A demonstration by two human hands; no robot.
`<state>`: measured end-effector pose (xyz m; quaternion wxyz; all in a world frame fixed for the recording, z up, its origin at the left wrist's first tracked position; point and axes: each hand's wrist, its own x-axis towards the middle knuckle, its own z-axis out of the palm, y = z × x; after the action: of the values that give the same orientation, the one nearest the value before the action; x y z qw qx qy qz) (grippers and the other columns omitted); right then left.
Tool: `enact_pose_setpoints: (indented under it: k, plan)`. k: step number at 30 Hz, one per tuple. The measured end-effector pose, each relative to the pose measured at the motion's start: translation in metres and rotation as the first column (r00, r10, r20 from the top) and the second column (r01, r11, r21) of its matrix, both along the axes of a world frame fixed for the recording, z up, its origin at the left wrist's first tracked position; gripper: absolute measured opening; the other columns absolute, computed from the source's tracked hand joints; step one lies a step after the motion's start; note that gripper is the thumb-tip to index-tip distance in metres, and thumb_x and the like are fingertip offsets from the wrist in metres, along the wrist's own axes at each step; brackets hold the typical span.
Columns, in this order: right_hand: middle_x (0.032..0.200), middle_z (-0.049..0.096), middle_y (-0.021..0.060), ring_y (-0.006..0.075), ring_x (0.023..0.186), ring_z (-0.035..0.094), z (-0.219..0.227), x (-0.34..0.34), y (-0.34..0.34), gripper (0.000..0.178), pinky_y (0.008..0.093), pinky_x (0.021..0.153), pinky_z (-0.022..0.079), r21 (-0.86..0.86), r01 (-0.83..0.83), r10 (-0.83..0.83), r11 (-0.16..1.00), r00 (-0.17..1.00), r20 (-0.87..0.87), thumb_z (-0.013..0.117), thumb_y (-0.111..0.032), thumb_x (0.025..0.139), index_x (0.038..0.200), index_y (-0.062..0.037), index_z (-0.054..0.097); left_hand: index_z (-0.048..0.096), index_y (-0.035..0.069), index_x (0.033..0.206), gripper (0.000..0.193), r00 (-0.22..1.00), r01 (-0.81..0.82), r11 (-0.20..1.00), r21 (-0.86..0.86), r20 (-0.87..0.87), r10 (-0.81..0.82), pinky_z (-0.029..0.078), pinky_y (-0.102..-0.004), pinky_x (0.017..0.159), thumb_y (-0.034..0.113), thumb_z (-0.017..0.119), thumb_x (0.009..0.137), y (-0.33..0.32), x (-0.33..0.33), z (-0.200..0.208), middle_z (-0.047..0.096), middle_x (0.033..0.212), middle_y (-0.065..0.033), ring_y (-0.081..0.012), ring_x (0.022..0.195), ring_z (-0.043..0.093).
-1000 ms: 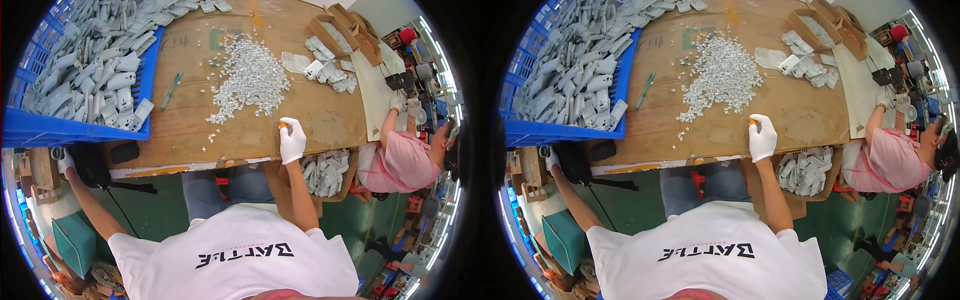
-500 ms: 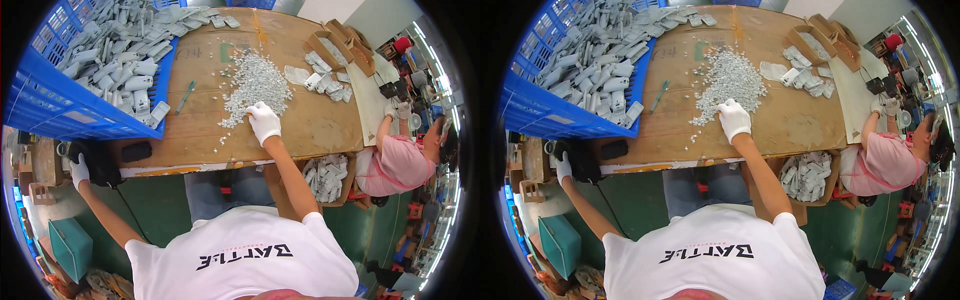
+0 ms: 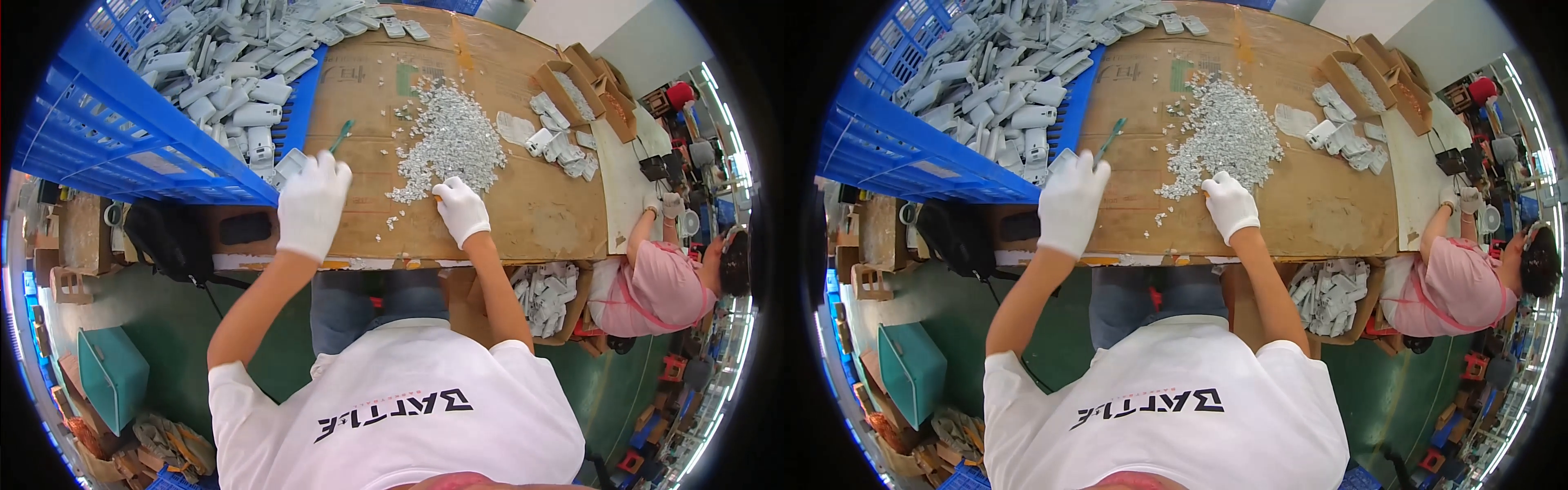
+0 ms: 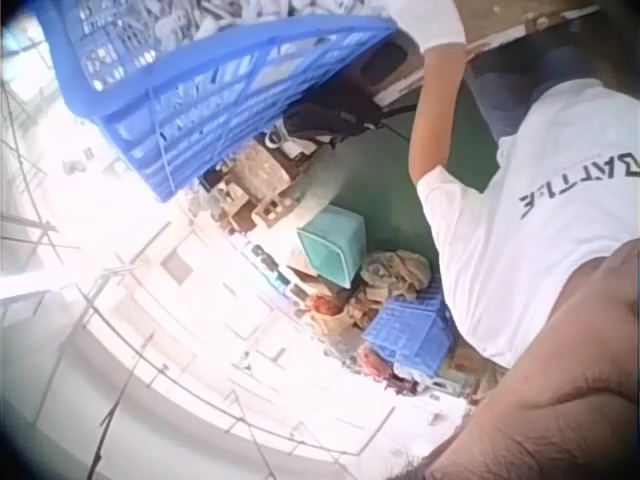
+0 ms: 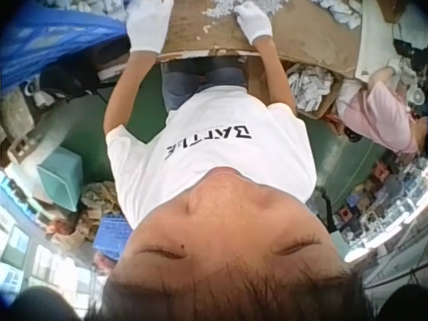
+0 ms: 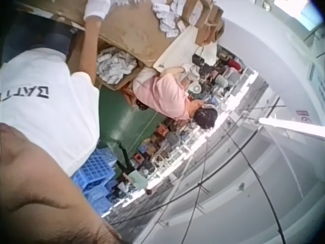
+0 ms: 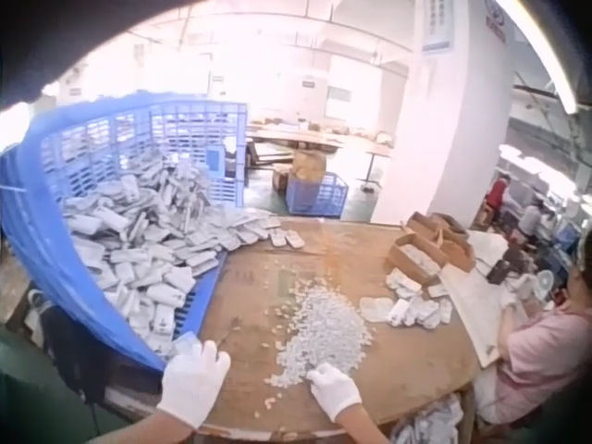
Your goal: The person picks up a white plastic housing and a small orange component, fits the orange piece into the housing, and presses them together. After turning the assembly over to check it, they place the completed unit into a cardboard box.
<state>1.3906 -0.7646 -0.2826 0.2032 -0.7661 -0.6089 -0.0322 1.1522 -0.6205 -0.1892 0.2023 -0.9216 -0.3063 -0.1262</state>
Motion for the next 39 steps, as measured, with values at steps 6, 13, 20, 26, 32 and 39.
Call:
enact_pose_setpoints:
  k: [6, 13, 20, 26, 32, 39]
  plan:
    - [0.089, 0.056, 0.0095, 0.0286, 0.082, 0.061, -0.010, 0.004, -0.006, 0.006, 0.0400, 0.072, 0.055, 0.093, -0.066, 0.054, 0.994, 0.991, 0.121, 0.062, -0.008, 0.080, 0.084, -0.0103, 0.058, 0.073, 0.018, 0.093, 0.016, 0.912, -0.373, 0.912, -0.173, -0.251, 0.326, 0.055, -0.0346, 0.072, 0.021, 0.058, 0.091, 0.069, 0.034, -0.060, 0.063, 0.099, -0.0064, -0.0249, 0.093, 0.067]
    - [0.086, 0.054, 0.0095, 0.0280, 0.077, 0.061, -0.026, 0.008, -0.009, 0.017, 0.0377, 0.066, 0.053, 0.062, 0.003, -0.012, 0.998, 0.990, 0.140, 0.064, -0.011, 0.082, 0.094, -0.0102, 0.051, 0.068, 0.011, 0.099, 0.017, 0.898, -0.390, 0.879, -0.275, -0.324, 0.297, 0.058, -0.0461, 0.076, 0.014, 0.051, 0.095, 0.090, 0.018, -0.043, 0.061, 0.107, -0.0180, -0.0348, 0.097, 0.069]
    - [0.087, 0.058, 0.0112, 0.0304, 0.080, 0.064, -0.009, 0.015, -0.026, 0.018, 0.0402, 0.068, 0.054, 0.312, 0.102, 0.029, 0.945, 0.920, -0.390, 0.064, -0.008, 0.082, 0.097, -0.0101, 0.055, 0.061, 0.001, 0.084, 0.016, 0.959, 0.069, 0.623, -0.779, 0.223, 0.173, 0.054, -0.0376, 0.069, -0.008, 0.065, 0.071, 0.057, 0.030, 0.010, 0.052, 0.098, -0.0148, -0.0326, 0.077, 0.064]
    - [0.089, 0.066, 0.0121, 0.0282, 0.077, 0.065, 0.003, 0.016, -0.035, 0.019, 0.0347, 0.071, 0.053, 0.236, 0.238, 0.010, 0.942, 0.683, -0.730, 0.062, -0.004, 0.081, 0.099, -0.0094, 0.064, 0.063, 0.003, 0.097, 0.032, 0.924, 0.333, 0.769, -0.546, 0.352, -0.150, 0.053, -0.0377, 0.080, -0.006, 0.070, 0.067, 0.032, 0.027, -0.033, 0.055, 0.103, -0.0135, -0.0338, 0.091, 0.062]
    - [0.081, 0.066, 0.0076, 0.0114, 0.067, 0.065, -0.003, 0.010, -0.035, 0.012, 0.0245, 0.057, 0.054, 0.171, 0.332, 0.135, 0.928, 0.128, -0.983, 0.056, 0.004, 0.086, 0.096, -0.0001, 0.061, 0.061, 0.012, 0.078, 0.005, 0.996, 0.085, 0.991, -0.100, 0.023, -0.083, 0.047, -0.0406, 0.064, 0.015, 0.065, 0.081, 0.022, 0.016, -0.034, 0.055, 0.078, -0.0066, -0.0271, 0.080, 0.058]
    - [0.100, 0.062, 0.0084, 0.0132, 0.084, 0.062, 0.052, -0.044, -0.024, 0.024, 0.0256, 0.070, 0.052, 0.433, 0.278, 0.317, 0.857, 0.379, -0.869, 0.051, 0.013, 0.081, 0.098, -0.0010, 0.059, 0.055, -0.002, 0.125, 0.039, 0.642, 0.552, 0.323, -0.769, 0.639, 0.424, 0.050, -0.0325, 0.091, 0.003, 0.054, 0.086, -0.057, 0.059, -0.018, 0.065, 0.110, -0.0127, -0.0207, 0.101, 0.063]
